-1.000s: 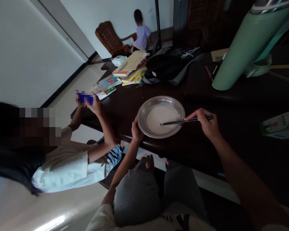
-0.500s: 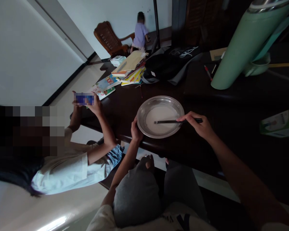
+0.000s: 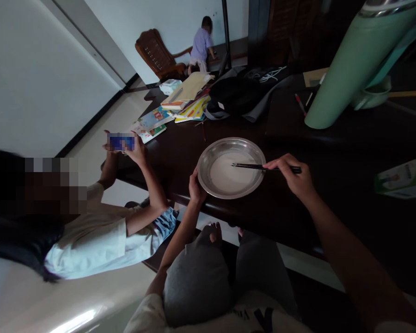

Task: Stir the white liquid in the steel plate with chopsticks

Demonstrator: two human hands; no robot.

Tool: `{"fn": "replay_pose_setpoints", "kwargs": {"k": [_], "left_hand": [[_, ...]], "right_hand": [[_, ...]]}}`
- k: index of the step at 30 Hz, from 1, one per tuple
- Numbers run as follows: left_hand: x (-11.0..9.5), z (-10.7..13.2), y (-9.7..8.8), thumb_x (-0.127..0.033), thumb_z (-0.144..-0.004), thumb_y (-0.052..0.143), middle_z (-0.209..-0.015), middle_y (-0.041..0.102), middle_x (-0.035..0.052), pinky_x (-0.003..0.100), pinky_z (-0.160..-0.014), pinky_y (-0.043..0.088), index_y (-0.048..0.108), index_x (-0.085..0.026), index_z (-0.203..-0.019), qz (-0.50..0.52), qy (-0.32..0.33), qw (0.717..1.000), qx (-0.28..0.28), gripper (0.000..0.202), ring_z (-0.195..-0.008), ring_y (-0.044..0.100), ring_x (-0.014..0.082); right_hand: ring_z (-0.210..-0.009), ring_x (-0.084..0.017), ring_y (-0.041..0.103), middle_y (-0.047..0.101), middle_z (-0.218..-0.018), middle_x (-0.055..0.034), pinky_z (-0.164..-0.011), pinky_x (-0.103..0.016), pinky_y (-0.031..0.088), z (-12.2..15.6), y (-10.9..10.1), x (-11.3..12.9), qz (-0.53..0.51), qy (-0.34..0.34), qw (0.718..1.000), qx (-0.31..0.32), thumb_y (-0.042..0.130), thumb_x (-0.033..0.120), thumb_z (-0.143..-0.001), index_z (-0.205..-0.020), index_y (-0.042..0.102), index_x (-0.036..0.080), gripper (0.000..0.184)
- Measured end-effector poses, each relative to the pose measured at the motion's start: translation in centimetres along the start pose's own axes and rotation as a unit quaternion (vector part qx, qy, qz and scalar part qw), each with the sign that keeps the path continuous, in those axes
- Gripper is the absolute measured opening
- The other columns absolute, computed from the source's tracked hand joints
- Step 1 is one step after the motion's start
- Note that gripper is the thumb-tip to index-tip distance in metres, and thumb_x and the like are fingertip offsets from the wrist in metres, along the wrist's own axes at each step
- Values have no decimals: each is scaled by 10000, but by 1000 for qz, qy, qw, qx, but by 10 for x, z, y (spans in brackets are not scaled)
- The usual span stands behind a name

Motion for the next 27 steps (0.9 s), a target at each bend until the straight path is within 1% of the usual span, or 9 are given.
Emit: {"fn": "replay_pose_setpoints", "kwargs": {"k": [3,8,10,12,14,19,21,24,27], "left_hand": [[1,1,3,-363,-944,691,-889,834,40,369,-975,630,816,-230,-922,7,-18,1000,13,184,-1059,796,290],[-2,2,4,-374,-914,725,-884,824,41,359,-986,622,773,-247,-823,4,-11,1000,20,163,-1082,794,293],[-2,2,4,-362,-918,704,-881,829,41,359,-978,624,793,-251,-847,7,-8,1000,19,159,-1079,793,293],[-1,1,4,-355,-923,690,-878,831,41,361,-972,626,804,-248,-863,7,-10,1000,17,168,-1063,793,289],[0,1,4,-355,-927,690,-874,831,41,358,-964,629,807,-243,-864,3,-14,1000,11,174,-1044,795,283],[-2,2,1,-350,-952,694,-910,855,43,353,-937,643,850,-237,-945,-8,-8,1000,-9,193,-1063,803,295],[-3,2,0,-357,-940,715,-926,860,45,360,-950,642,854,-237,-958,-9,-4,1000,-13,185,-1064,803,298],[-2,2,2,-372,-921,720,-930,854,53,381,-978,636,843,-239,-948,-9,-11,1000,4,183,-1084,798,305],[0,1,1,-364,-919,690,-910,841,52,377,-972,635,824,-241,-914,-5,-14,1000,7,183,-1090,792,303]], "right_hand": [[-843,-292,829,854,-808,-38,-910,-506,655,0,-4,-4,-32,24,999,-22,650,763,-1038,-741,783,310,558],[-954,-289,834,883,-917,-42,-981,-502,648,2,13,-1,-12,-2,998,61,676,802,-1000,-801,839,336,533],[-968,-295,830,884,-913,-42,-987,-512,642,1,8,0,2,-6,999,35,672,796,-1005,-783,829,342,530],[-907,-292,829,870,-857,-40,-953,-509,648,-1,-1,-2,-9,10,1000,-14,655,782,-1024,-745,796,329,550],[-834,-283,823,853,-803,-36,-912,-493,655,0,-5,-4,-35,31,998,-32,652,777,-1029,-719,769,314,569],[-918,-291,825,880,-890,-42,-970,-511,650,2,13,0,-24,15,998,58,683,807,-993,-787,832,331,539],[-948,-301,819,885,-908,-43,-986,-530,643,1,9,1,-3,4,999,39,685,803,-994,-786,834,350,520],[-845,-293,820,857,-812,-42,-902,-510,659,0,-5,0,-17,18,999,-30,654,794,-1017,-723,774,328,564],[-788,-281,821,840,-762,-43,-846,-475,665,0,-2,-2,-42,33,998,-14,628,807,-1023,-703,753,305,608]]}}
Point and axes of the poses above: each hand's wrist, its own z-axis away from the middle knuckle, its own y-axis out of the palm, x = y × z, the point moved 6 cm from there along -z, towards the middle knuckle
